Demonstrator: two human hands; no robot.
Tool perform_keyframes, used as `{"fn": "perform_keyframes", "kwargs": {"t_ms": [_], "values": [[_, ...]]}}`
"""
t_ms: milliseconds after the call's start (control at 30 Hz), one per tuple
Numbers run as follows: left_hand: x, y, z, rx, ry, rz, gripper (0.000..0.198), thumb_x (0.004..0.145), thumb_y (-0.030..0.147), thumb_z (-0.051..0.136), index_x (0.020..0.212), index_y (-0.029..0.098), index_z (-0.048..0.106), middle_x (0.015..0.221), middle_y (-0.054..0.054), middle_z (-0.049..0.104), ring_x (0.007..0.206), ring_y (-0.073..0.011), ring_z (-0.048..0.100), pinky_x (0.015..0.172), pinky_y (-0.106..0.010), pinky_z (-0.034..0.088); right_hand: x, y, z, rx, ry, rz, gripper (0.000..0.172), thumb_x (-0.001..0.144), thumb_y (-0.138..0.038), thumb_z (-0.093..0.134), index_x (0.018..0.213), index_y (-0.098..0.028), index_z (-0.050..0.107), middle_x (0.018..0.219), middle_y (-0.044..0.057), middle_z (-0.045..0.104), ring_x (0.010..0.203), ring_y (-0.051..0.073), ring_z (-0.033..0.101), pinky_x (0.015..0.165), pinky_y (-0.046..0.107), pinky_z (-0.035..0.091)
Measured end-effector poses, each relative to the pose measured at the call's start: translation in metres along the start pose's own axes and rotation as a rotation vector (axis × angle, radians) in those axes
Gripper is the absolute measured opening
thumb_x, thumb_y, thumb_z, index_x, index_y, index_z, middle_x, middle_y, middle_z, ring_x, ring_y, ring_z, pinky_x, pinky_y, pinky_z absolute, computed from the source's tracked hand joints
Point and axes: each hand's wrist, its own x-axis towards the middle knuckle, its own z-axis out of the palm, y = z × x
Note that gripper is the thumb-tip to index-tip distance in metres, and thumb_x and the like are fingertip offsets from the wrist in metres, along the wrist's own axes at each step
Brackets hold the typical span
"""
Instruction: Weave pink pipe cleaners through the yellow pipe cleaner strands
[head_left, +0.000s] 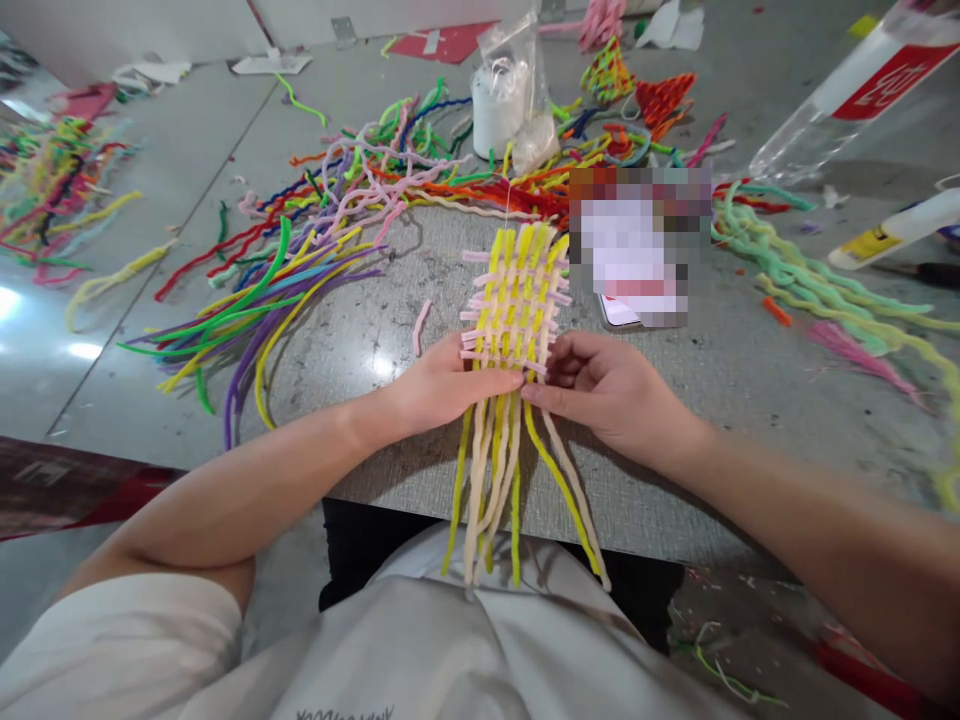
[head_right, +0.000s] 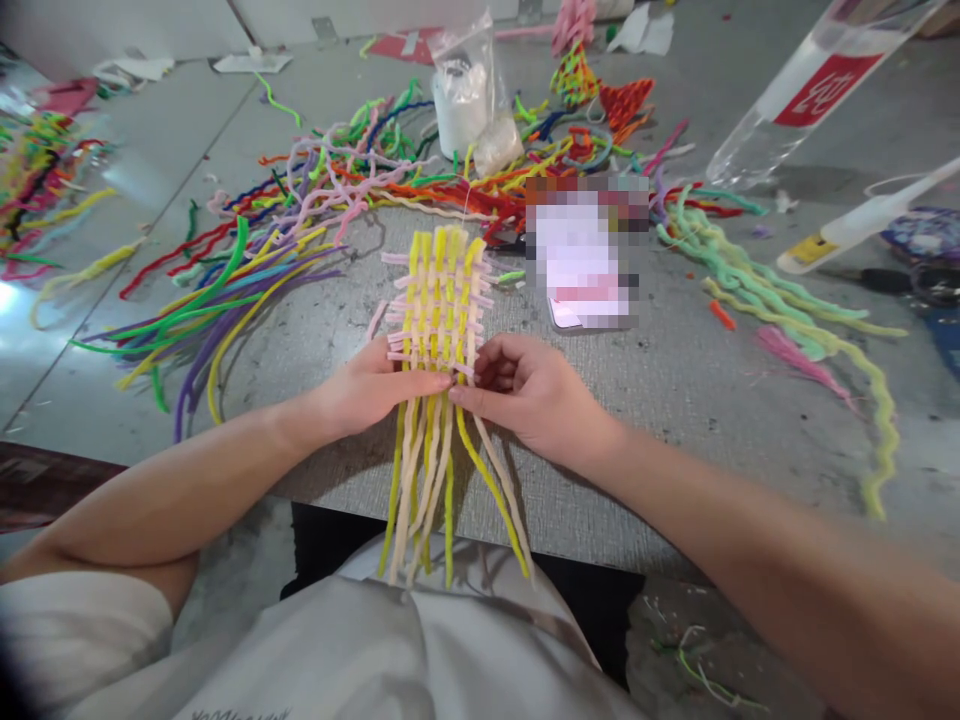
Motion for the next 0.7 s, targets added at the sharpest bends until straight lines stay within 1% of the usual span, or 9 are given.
{"fn": "perform_keyframes", "kwargs": {"t_ms": [100, 267, 433, 500, 600, 667, 700], "values": [[0.0, 0.0, 0.0, 0.009, 0.034, -0.009, 0.024, 0.084, 0.035, 0.085, 0.103, 0.02, 0.083, 0.102, -0.005, 0.083, 0.105, -0.025, 0.077, 0.101, -0.04, 0.06, 0.0, -0.002, -0.001, -0.008, 0.007, 0.005, 0.051, 0.065, -0.048, 0.108, 0.083, -0.026, 0.066, 0.079, -0.001, 0.07, 0.071, 0.017, 0.063, 0.063, 0.031, 0.056], [0.0, 0.0, -0.001, 0.016, 0.078, -0.034, 0.021, 0.085, 0.034, 0.081, 0.101, 0.02, 0.081, 0.102, -0.005, 0.083, 0.105, -0.0242, 0.076, 0.098, -0.038, 0.059, -0.003, -0.008, 0.0, 0.025, 0.014, 0.011, 0.049, 0.065, -0.042, 0.108, 0.086, -0.025, 0.067, 0.077, -0.002, 0.069, 0.068, 0.014, 0.062, 0.059, 0.027, 0.052], [0.0, 0.0, 0.0, 0.015, 0.093, -0.063, 0.017, 0.086, 0.033, 0.079, 0.094, 0.019, 0.08, 0.097, -0.004, 0.082, 0.1, -0.0227, 0.076, 0.09, -0.034, 0.059, -0.005, -0.011, -0.002, 0.004, 0.004, 0.053, 0.04, 0.08, -0.047, 0.098, 0.086, -0.026, 0.065, 0.065, -0.004, 0.064, 0.054, 0.014, 0.057, 0.048, 0.027, 0.044], [0.0, 0.001, 0.001, 0.033, 0.119, -0.086, 0.018, 0.086, 0.034, 0.079, 0.095, 0.019, 0.079, 0.096, -0.004, 0.081, 0.094, -0.0209, 0.075, 0.085, -0.033, 0.058, -0.007, -0.013, -0.003, -0.034, 0.009, 0.025, 0.039, 0.079, -0.048, 0.099, 0.086, -0.026, 0.067, 0.067, -0.002, 0.066, 0.057, 0.015, 0.061, 0.05, 0.029, 0.049], [0.001, 0.002, 0.001, 0.052, 0.154, -0.116, 0.023, 0.084, 0.035, 0.084, 0.099, 0.018, 0.079, 0.095, -0.003, 0.08, 0.086, -0.0181, 0.072, 0.081, -0.031, 0.057, -0.008, -0.013, -0.001, -0.082, 0.012, -0.069, 0.04, 0.075, -0.05, 0.102, 0.09, -0.026, 0.073, 0.079, 0.002, 0.073, 0.07, 0.019, 0.069, 0.063, 0.034, 0.061], [0.001, 0.003, 0.001, 0.056, 0.147, -0.115, 0.026, 0.081, 0.035, 0.088, 0.098, 0.018, 0.079, 0.096, -0.002, 0.08, 0.086, -0.0178, 0.071, 0.081, -0.031, 0.057, -0.009, -0.012, 0.0, -0.096, 0.017, -0.107, 0.04, 0.075, -0.051, 0.102, 0.092, -0.027, 0.075, 0.085, 0.003, 0.075, 0.076, 0.02, 0.072, 0.07, 0.036, 0.064], [0.0, 0.003, 0.001, 0.06, 0.143, -0.113, 0.026, 0.081, 0.035, 0.088, 0.097, 0.018, 0.078, 0.095, -0.002, 0.08, 0.086, -0.0177, 0.071, 0.081, -0.031, 0.057, -0.009, -0.01, 0.001, -0.104, 0.027, -0.114, 0.04, 0.075, -0.051, 0.102, 0.092, -0.027, 0.075, 0.086, 0.003, 0.076, 0.077, 0.02, 0.072, 0.071, 0.037, 0.065]]}}
